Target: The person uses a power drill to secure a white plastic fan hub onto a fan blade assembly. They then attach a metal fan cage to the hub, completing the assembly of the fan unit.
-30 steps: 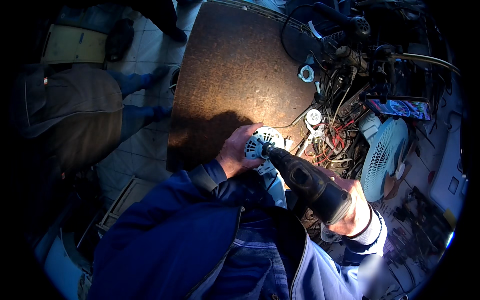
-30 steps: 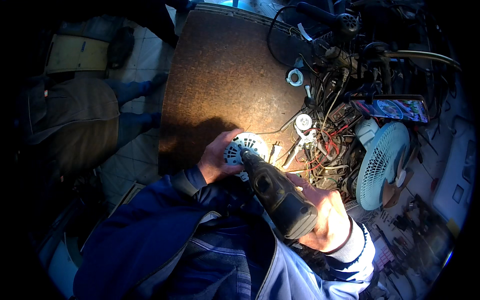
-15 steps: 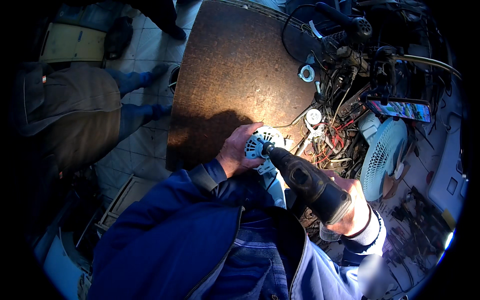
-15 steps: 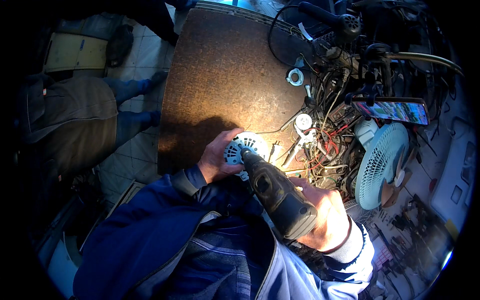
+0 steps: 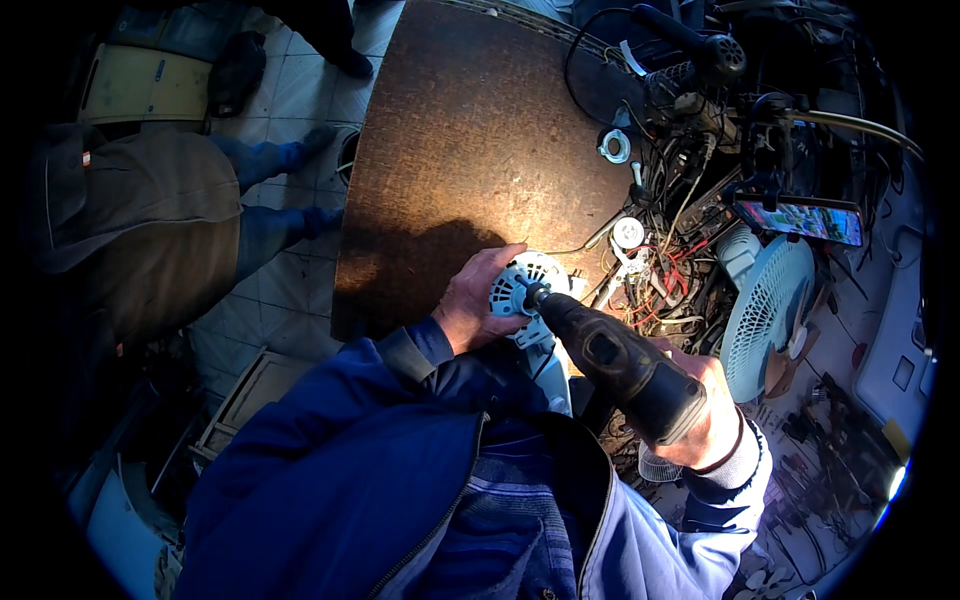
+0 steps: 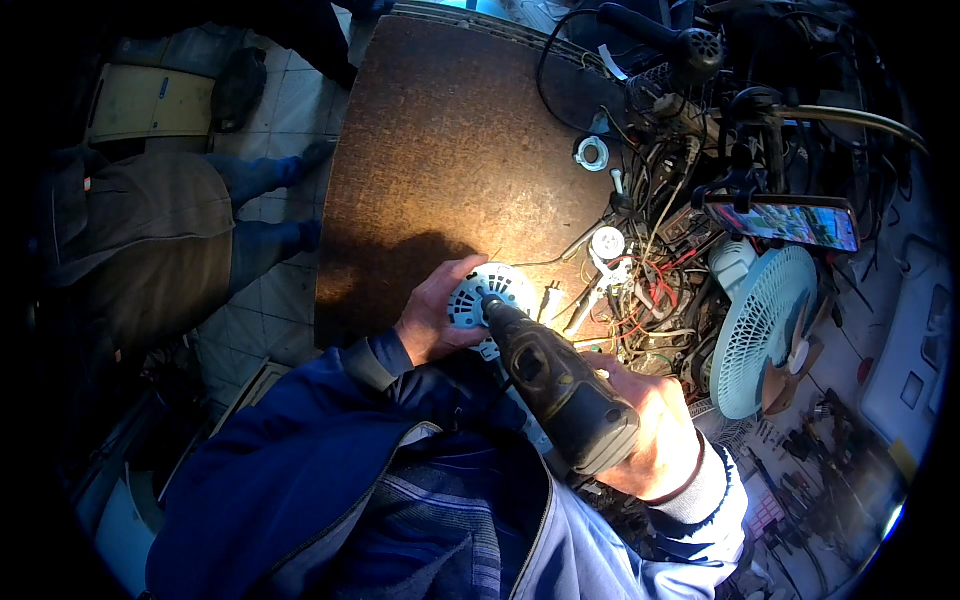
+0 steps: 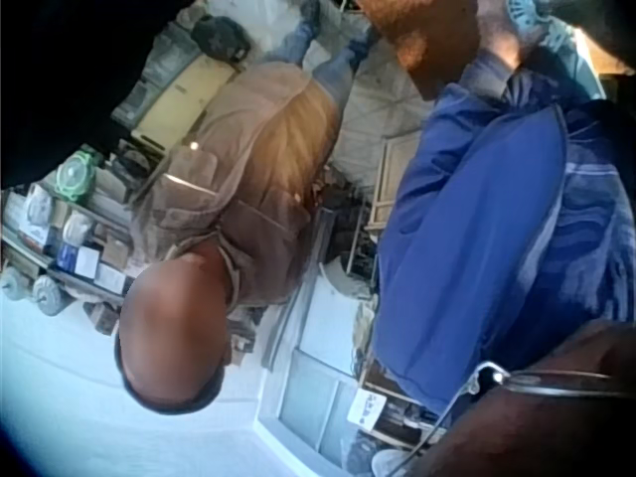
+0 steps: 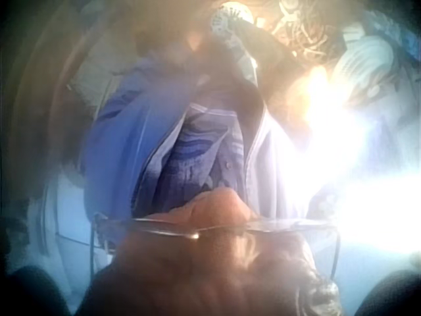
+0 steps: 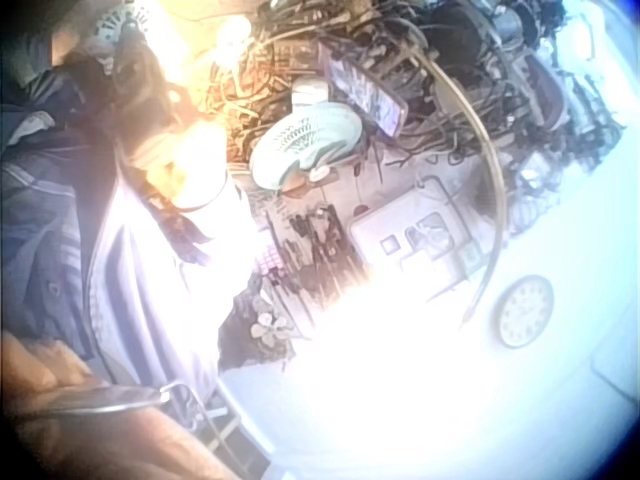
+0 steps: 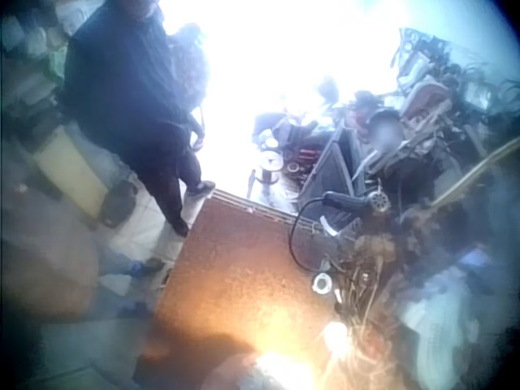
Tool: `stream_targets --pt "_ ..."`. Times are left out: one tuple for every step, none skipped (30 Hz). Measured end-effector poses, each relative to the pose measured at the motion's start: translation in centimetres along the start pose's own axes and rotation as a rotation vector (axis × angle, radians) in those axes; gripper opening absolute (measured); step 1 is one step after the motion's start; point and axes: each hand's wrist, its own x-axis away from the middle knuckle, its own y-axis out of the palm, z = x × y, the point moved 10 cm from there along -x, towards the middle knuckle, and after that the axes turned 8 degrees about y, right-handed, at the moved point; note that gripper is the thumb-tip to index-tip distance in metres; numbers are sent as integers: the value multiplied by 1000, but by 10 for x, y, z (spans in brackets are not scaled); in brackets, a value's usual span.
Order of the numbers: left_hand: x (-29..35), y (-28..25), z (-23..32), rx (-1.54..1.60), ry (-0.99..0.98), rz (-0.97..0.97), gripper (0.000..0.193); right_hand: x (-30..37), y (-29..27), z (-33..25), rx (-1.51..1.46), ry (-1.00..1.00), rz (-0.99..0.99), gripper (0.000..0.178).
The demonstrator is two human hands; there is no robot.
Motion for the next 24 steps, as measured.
stream_targets --pt "0 0 0 -4 4 -1 95 0 1 1 6 9 -5 53" --pt "0 0 0 -7 8 -2 95 0 1 1 10 5 -10 54" --pt "0 0 0 -11 12 -3 95 0 1 1 15 0 -15 54" --pt "0 0 0 -5 -1 -3 95 0 0 0 19 -18 -20 54" --pt "0 -1 0 2 -11 -4 95 -1 -1 0 6 -14 -24 54" --pt "0 -1 0 9 -22 -6 95 0 -1 1 -6 -10 -28 54" --pt "0 -1 1 5 -13 -3 95 0 0 3 -35 14 -33 54" --pt "-1 -1 1 0 -5 0 95 0 -1 3 -37 17 -28 53" --pt "-1 -1 2 -5 2 3 95 0 -1 3 -39 18 -24 53" --pt "-1 -1 0 -1 -10 -2 95 -1 -2 0 -13 -1 -8 52" --pt "0 -1 0 3 -21 -6 95 -2 -4 -3 15 -19 9 52" --pt "0 -1 -1 7 -32 -11 95 -3 -5 -5 5 -39 27 51" --pt "0 -2 0 10 -26 -7 95 -3 -5 -6 -5 -58 46 50" --pt "-1 -2 1 13 -20 -4 95 -3 -6 -7 -16 -77 63 50" --pt "-1 -3 1 17 -14 0 95 -4 -5 -6 -11 -55 45 49" --pt "-1 -2 1 17 -14 0 95 -3 -5 -6 -6 -33 27 49" --pt "-1 -2 1 16 -14 -1 95 -3 -4 -5 -2 -11 9 48" --pt "-2 -1 0 16 -14 -1 95 -4 -5 -5 -4 -1 6 48" --pt "-2 -1 1 20 -14 -4 95 -4 -5 -5 -6 10 2 49" --pt "-2 -2 2 23 -15 -5 95 -5 -5 -5 -9 18 -2 49" --pt "-2 -3 2 25 -15 -6 94 -5 -5 -6 -2 -2 5 49" --pt "-3 -3 2 21 -11 -6 94 -5 -6 -6 4 -21 11 50" --pt "-2 -2 1 16 -7 -6 94 -5 -7 -7 11 -40 17 50" --pt "-2 -2 0 12 -4 -6 94 -6 -6 -5 5 -19 4 51"
